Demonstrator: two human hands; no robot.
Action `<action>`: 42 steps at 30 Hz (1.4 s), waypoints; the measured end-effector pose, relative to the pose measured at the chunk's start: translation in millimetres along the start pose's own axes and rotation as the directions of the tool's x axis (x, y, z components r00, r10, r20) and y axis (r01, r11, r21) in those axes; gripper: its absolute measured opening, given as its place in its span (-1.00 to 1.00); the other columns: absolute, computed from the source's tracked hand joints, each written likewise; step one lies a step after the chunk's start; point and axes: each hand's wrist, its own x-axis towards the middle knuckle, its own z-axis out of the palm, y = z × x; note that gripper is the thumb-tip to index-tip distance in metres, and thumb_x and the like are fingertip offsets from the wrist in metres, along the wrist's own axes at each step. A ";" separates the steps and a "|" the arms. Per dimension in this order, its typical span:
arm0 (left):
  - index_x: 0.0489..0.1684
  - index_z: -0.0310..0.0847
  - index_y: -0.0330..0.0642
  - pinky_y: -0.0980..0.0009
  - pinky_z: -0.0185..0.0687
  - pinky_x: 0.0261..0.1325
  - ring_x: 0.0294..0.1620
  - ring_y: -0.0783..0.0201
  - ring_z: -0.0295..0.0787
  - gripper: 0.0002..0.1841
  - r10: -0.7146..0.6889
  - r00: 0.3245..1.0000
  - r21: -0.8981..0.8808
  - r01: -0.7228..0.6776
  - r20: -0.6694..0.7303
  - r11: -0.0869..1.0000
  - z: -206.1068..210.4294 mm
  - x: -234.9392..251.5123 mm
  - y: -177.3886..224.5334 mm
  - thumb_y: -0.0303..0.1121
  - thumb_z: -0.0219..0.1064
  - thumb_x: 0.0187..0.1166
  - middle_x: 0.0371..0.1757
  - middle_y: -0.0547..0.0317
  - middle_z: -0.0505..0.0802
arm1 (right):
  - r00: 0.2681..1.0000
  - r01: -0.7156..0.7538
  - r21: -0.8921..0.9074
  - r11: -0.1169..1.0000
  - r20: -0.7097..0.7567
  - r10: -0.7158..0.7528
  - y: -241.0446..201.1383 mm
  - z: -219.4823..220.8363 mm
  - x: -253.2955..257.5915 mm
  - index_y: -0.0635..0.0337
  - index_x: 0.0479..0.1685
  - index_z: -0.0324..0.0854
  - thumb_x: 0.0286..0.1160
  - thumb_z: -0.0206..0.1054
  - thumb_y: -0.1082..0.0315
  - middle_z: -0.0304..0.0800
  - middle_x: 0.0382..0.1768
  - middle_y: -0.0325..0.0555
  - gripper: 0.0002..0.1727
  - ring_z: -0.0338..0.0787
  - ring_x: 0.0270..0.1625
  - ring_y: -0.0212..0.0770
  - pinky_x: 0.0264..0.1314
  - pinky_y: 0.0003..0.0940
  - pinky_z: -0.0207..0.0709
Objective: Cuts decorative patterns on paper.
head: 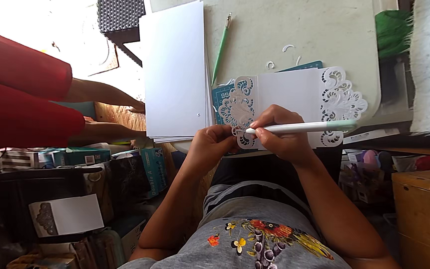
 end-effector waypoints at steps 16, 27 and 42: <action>-0.01 0.73 -0.30 0.57 0.83 -0.15 -0.33 0.51 0.86 -0.84 0.031 0.999 0.014 -0.031 0.027 0.999 -2.0 0.1 -2.6 -0.64 0.37 0.55 -0.26 0.28 0.91 | 0.999 0.018 -0.062 0.998 0.028 -0.016 -0.8 2.2 1.7 0.39 -0.28 0.65 0.33 0.26 0.58 0.78 -0.35 -0.25 -0.92 0.67 -0.35 -0.69 -0.29 -0.79 0.55; -0.13 0.60 -0.18 0.51 0.84 -0.18 -0.35 0.46 0.88 -0.86 -0.031 0.999 -0.139 0.030 -0.008 0.990 0.5 -1.0 -1.9 -0.54 0.12 0.72 -0.33 0.27 0.89 | 1.000 0.006 -0.002 1.000 0.000 -0.006 1.0 0.3 0.6 0.34 -0.24 0.65 0.34 0.26 0.58 0.81 -0.27 -0.29 -0.90 0.74 -0.26 -0.64 -0.19 -0.72 0.65; -0.25 0.55 -0.17 0.55 0.82 -0.29 -0.45 0.48 0.85 -0.86 -0.031 0.996 -0.067 0.026 -0.078 0.997 7.0 0.0 0.3 -0.57 0.16 0.71 -0.43 0.29 0.87 | 0.999 0.030 -0.051 0.998 0.028 -0.028 0.6 2.5 1.6 0.37 -0.32 0.64 0.32 0.26 0.58 0.77 -0.38 -0.25 -0.93 0.65 -0.38 -0.68 -0.34 -0.79 0.51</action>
